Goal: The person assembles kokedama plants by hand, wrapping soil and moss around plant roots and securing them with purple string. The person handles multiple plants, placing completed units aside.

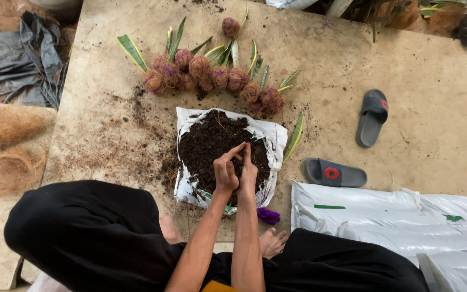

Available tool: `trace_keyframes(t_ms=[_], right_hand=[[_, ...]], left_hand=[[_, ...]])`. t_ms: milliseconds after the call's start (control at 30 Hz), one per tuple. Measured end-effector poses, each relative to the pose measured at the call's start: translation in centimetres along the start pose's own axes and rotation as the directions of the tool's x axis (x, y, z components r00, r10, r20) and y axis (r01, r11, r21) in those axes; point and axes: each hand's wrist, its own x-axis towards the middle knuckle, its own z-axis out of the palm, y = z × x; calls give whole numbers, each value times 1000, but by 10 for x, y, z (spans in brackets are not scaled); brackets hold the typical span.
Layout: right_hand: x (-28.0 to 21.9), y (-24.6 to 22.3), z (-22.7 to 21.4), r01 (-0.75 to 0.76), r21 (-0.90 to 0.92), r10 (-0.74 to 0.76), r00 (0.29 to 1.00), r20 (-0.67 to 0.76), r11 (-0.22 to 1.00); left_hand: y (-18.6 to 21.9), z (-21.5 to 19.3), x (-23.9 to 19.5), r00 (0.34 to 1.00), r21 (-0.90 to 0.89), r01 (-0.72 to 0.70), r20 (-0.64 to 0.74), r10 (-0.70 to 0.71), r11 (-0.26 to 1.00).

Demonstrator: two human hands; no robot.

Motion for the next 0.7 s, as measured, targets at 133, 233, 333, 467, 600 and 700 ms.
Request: trace_keyframes(t_ms=[133,233,333,467,600,700], right_hand=[[-27,-17,4,112,60,-111,994,-25,992],[-37,-32,7,219,102,-220,975,-1,970],[-42,-36,9,314,-61,-312,949,39,948],[-44,-41,8,216,-426,-213,976,55,879],[-44,-50,-9,-42,-276,82,988,135,960],[-40,-52,-12,73,-288,-21,984,179,955]], left_hand=[[4,7,3,984,1,163,-67,-163,987],[-1,13,6,833,-305,513,-48,-551,802],[-9,11,4,727,-525,579,-14,-687,623],[-12,3,3,888,-315,362,-168,-427,877],[1,-2,4,992,-135,117,-29,-122,984],[15,-4,1,992,21,98,83,-100,995]])
